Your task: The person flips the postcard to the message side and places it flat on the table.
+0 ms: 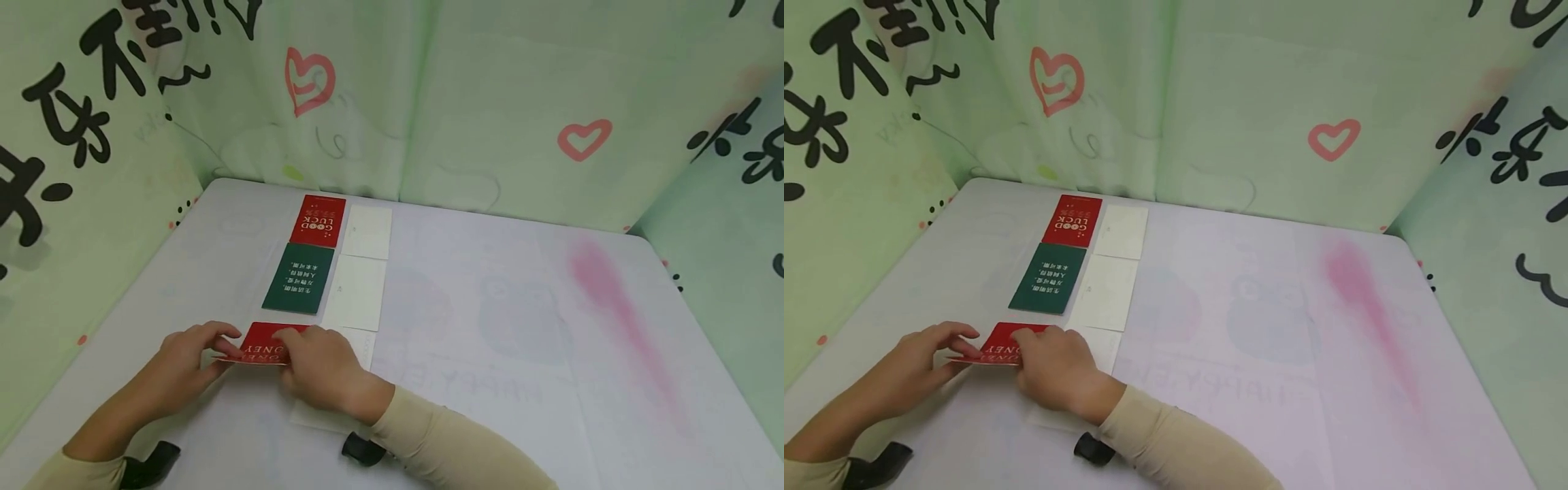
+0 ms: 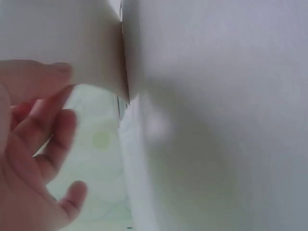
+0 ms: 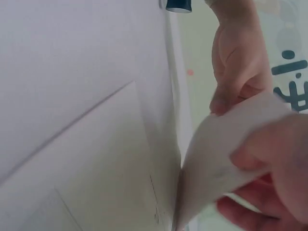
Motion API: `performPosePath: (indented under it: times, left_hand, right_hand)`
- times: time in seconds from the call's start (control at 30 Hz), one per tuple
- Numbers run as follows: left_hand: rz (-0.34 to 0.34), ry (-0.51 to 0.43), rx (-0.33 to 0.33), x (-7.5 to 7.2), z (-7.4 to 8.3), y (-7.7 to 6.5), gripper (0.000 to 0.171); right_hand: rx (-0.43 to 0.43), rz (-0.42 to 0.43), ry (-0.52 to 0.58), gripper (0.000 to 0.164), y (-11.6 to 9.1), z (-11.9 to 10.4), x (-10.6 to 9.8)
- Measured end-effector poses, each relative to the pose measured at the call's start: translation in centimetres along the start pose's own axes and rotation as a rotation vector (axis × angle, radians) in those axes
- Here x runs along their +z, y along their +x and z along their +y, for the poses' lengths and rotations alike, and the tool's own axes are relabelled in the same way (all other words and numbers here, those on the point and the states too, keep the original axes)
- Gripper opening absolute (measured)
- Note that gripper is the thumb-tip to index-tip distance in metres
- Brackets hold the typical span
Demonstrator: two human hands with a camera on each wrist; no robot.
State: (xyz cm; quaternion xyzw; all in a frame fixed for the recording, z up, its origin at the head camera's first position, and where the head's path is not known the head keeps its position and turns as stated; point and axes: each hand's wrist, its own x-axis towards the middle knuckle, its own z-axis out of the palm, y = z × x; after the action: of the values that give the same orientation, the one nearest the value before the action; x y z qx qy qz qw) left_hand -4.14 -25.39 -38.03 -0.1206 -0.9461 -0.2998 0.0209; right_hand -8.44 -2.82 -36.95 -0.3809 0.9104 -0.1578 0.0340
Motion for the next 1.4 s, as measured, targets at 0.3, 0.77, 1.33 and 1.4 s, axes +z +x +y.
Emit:
performPosePath:
  times: [0.3, 0.77, 1.33, 1.4]
  left_hand:
    - [0.272, 0.018, 0.073, 0.0, 0.8, 0.3, 0.053]
    - [0.434, -0.060, 0.052, -0.6, 1.3, 1.4, 0.048]
    - [0.068, 0.135, -0.072, -0.2, 0.6, 2.3, 0.043]
    - [0.021, 0.176, -0.102, 0.0, 0.6, 2.2, 0.045]
  right_hand:
    - [-0.039, 0.302, 0.236, 0.027, -0.4, 0.7, -0.3]
    - [-0.209, 0.602, 0.317, 0.024, 0.4, 1.7, 0.6]
    - [0.047, 0.121, 0.057, 0.050, 0.5, 1.5, 0.2]
    - [0.056, 0.085, 0.012, 0.052, 0.6, 1.5, 0.3]
